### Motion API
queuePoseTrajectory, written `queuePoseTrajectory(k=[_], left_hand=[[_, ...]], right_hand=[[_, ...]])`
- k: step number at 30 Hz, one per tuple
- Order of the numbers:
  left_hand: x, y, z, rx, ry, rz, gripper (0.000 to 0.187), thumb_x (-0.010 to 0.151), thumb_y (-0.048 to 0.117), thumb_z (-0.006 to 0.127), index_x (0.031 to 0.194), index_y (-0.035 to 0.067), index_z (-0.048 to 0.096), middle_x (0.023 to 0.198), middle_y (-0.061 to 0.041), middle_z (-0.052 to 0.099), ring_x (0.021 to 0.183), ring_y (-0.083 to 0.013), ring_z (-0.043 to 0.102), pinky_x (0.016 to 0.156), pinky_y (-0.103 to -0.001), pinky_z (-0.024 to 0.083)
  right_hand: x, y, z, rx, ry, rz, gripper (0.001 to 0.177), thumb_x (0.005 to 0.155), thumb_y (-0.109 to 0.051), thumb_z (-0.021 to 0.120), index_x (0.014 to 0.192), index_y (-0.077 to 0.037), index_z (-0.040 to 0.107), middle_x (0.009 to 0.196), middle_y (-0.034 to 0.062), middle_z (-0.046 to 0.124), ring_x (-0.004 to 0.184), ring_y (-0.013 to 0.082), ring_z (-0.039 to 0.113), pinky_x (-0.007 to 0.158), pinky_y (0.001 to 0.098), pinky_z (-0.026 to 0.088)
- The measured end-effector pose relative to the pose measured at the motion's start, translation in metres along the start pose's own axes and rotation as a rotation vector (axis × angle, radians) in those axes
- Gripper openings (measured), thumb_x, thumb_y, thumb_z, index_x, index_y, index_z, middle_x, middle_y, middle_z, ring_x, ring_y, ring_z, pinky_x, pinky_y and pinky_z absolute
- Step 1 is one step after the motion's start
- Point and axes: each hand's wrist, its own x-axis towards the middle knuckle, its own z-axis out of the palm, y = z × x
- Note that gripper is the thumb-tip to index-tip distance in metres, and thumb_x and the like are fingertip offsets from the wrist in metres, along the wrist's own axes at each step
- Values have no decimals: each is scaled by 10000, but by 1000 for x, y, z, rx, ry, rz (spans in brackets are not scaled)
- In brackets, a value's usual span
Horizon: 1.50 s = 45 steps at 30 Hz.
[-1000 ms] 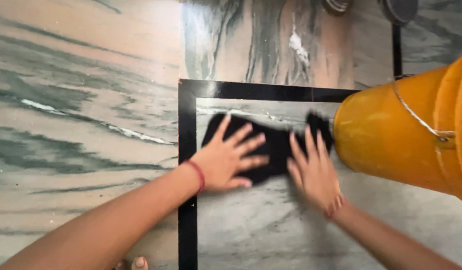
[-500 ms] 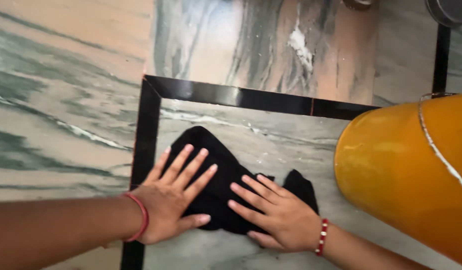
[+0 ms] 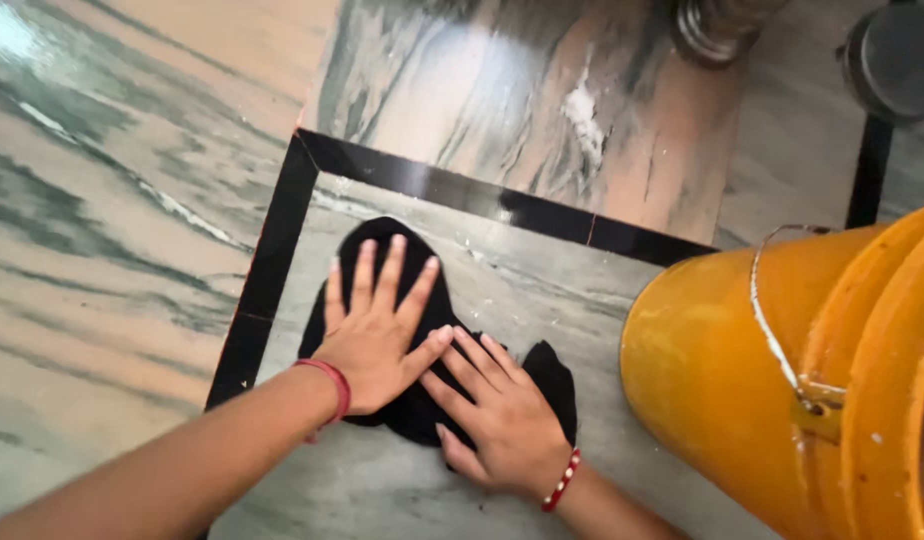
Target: The person wipes the floor by hand with a cloth, then rinses and wrings the cloth in a bucket of water before continuing to wipe the floor.
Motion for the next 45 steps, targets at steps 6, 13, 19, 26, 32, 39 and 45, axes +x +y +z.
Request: queuePoseTrajectory(k=[6,13,19,26,32,39,45], left_hand=[[79,19,-2,45,288,470,584,1010,459,425,1539,213,436,1662,-104,291,1548,-326,163,1230,-553,56],[194,69,0,185,137,663,621,980,524,432,1544,266,400,1655,-18,282,1547,-242,153,1241,-525,-1],[290,25,-39,178,264,326,717,953,600,461,1575,257,364,1680,2,271,1564,-242,155,1236,-552,-24],[267,-112,-73,117,477,-104,787,966,658,389,1572,157,370,1653,-92,295,1545,-287,171,1203,-622,-54],[118,-240,-67,65,597,-106,731,1005,556,462,1547,66,431,1644,-179,346,1542,-358,221,1212,-637,16],[-148,-289,-31,88,627,-375,723,1001,469,480,1590,60,389,1657,-179,369,1544,-374,277,1206,-658,138],[-235,-166,23,69,578,-491,807,796,423,647,1489,60,447,1593,-167,385,1484,-391,317,1176,-622,228]], right_hand=[[17,-31,34,-149,328,475,735,862,-288,688,1453,73,441,1537,334,382,1458,476,344,1201,544,263],[53,12,71,-295,541,760,850,907,-335,628,1513,140,268,1630,375,145,1523,525,128,1239,535,134],[123,131,56,-603,462,687,677,1053,-286,551,1613,15,320,1750,218,185,1611,384,197,1305,436,198],[200,114,1,-300,300,280,725,950,-296,619,1595,-84,364,1676,197,284,1531,383,313,1242,463,263],[240,12,67,-211,238,39,734,890,-306,659,1548,-85,423,1633,215,361,1490,402,371,1227,484,303],[220,-155,140,-14,32,-306,756,844,-295,671,1527,-55,453,1624,226,397,1500,439,394,1248,538,318],[86,-175,123,54,-243,-366,746,853,-206,677,1560,-68,482,1652,235,414,1544,417,400,1275,507,318]])
